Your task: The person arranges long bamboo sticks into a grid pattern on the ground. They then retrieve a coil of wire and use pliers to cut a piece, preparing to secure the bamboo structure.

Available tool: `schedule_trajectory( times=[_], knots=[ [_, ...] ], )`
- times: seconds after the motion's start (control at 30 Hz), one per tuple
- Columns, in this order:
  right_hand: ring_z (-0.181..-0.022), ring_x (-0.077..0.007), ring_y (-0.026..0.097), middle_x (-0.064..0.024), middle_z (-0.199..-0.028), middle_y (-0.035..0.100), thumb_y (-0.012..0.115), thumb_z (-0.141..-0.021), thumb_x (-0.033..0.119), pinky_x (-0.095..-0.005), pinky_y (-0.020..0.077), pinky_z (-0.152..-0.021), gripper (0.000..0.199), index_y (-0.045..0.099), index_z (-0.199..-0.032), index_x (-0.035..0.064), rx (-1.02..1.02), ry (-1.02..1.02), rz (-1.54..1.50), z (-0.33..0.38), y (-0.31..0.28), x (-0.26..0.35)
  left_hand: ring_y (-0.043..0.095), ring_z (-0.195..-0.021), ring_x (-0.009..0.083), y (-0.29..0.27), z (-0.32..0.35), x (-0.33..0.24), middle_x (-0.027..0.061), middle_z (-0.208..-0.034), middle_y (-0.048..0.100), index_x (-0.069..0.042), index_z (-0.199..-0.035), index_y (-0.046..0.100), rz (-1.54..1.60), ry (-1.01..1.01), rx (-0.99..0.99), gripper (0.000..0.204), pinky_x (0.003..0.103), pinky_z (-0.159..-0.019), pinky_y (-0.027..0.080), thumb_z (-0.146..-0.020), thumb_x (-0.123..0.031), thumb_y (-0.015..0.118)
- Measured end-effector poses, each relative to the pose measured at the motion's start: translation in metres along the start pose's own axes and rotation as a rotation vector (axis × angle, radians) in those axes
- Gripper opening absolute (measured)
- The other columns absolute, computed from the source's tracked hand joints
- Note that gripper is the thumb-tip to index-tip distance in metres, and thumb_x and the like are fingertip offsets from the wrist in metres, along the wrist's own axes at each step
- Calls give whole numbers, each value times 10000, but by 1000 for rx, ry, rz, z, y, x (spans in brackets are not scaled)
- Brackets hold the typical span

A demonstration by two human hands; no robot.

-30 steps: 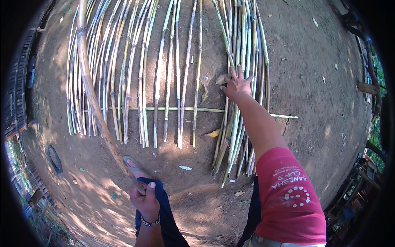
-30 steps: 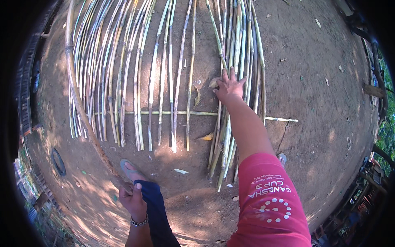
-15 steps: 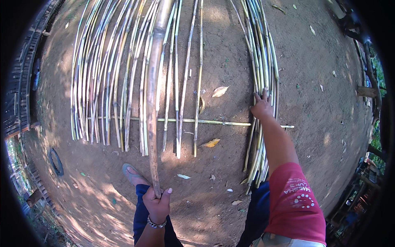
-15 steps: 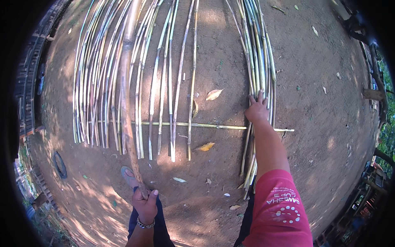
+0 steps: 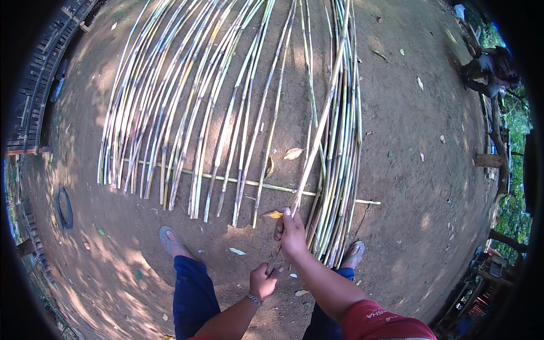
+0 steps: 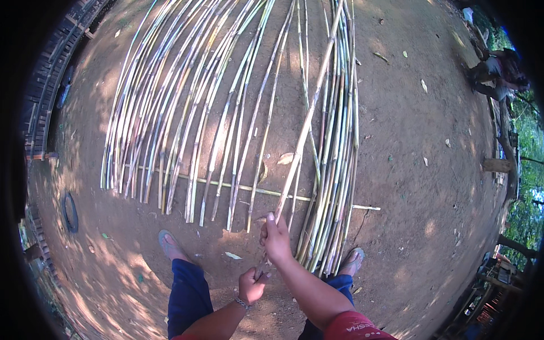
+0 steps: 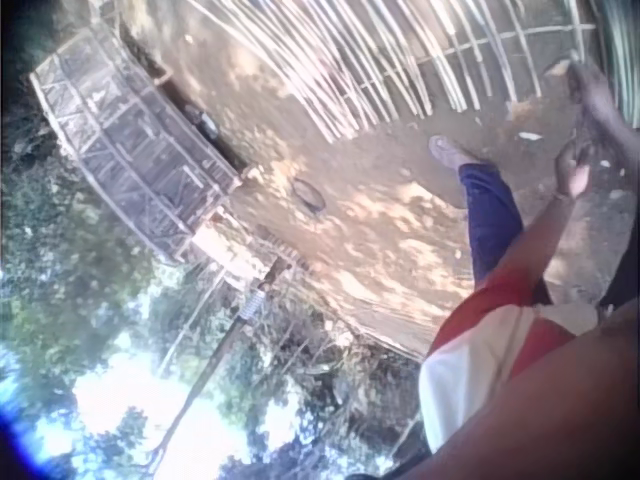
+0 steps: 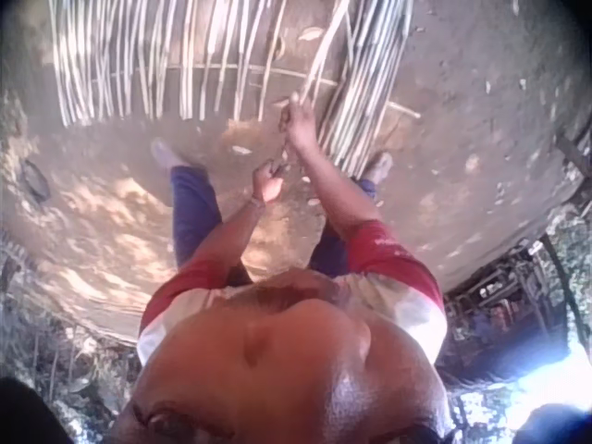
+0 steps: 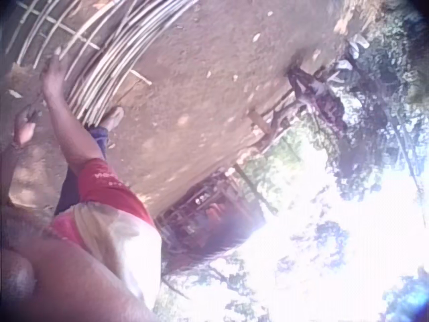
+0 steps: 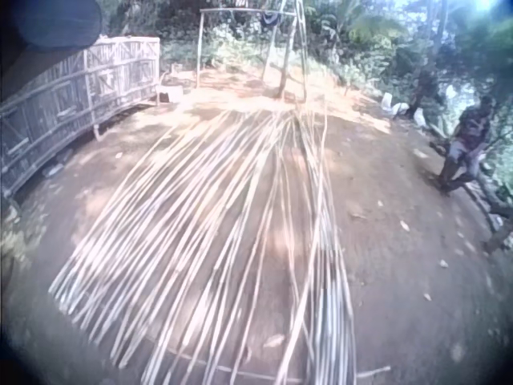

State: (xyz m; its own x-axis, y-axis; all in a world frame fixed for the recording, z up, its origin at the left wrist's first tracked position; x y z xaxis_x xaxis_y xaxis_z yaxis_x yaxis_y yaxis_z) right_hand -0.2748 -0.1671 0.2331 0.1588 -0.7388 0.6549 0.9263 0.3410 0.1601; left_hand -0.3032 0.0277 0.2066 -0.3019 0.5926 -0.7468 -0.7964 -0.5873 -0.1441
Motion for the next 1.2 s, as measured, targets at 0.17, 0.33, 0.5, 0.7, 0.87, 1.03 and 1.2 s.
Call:
schedule_trajectory(
  times=[0.17, 0.33, 0.5, 0.7, 0.87, 1.03, 1.2],
  knots=[
    [-474, -58, 333, 55, -606, 370, 488, -1032, 370, -247, 266, -408, 269, 472, -922, 126, -137, -121, 83, -68, -33, -42, 550, -528, 231, 35, -38, 22, 85, -587, 573, -63, -798, 612, -186, 73, -37, 365, 386, -530, 439, -889, -404, 705],
    [-697, -233, 497, -147, -748, 549, 479, -1028, 348, -421, 441, -702, 394, 558, -1008, -37, -308, -279, 443, -147, -33, -76, 475, -501, 177, 38, -110, 52, 70, -547, 543, -29, -763, 592, -154, 7, -86, 430, 363, -510, 406, -907, -425, 675],
    [-954, -449, 618, -315, -1002, 616, 446, -1024, 373, -504, 445, -858, 453, 506, -1171, -51, -348, -245, 667, -183, 13, -42, 489, -523, 203, 27, -182, 46, 118, -578, 548, -15, -844, 621, -202, -46, -65, 417, 376, -531, 411, -924, -424, 642],
    [-1106, -408, 621, -297, -1168, 625, 603, -884, 105, -449, 473, -961, 625, 334, -1438, 0, -56, -236, 832, -220, -6, -75, 647, -1013, 393, 17, -206, 61, 225, -1108, 667, 28, -1341, 457, -429, -27, -11, 538, 452, -880, 504, -920, -256, 633],
    [-1090, -397, 633, -288, -1140, 643, 625, -886, 136, -455, 478, -949, 512, 435, -1339, -11, -73, -175, 1035, -212, -15, -84, 635, -1072, 386, 0, -170, 80, 231, -1215, 630, -35, -1420, 412, -588, -99, 91, 594, 450, -920, 506, -895, -185, 645],
    [-1154, -402, 595, -281, -1212, 619, 653, -874, 196, -452, 458, -1001, 596, 436, -1397, 10, -272, -244, 1120, -248, 11, -47, 678, -1001, 328, -6, -175, 81, 183, -1074, 698, -68, -1358, 516, -440, -207, 28, 496, 412, -873, 533, -891, -180, 639],
    [-1102, -402, 616, -278, -1204, 621, 659, -856, 239, -435, 480, -967, 720, 357, -1463, -4, -56, -295, 1520, -276, -22, -68, 670, -1059, 293, 0, -181, 59, 182, -1141, 691, 56, -1320, 520, -439, -148, 205, 565, 360, -921, 519, -903, -297, 661]
  ],
)
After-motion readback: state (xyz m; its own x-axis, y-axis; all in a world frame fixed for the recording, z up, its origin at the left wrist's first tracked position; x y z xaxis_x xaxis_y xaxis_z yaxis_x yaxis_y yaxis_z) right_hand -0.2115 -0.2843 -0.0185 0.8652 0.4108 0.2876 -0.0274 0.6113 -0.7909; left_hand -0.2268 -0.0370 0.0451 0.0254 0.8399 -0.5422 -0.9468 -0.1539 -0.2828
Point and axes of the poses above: each hand's wrist, its own z-axis away from the middle knuckle, its own y-axis out of the palm, x = y × z, the point moved 2 cm from there along -z, towards the middle knuckle
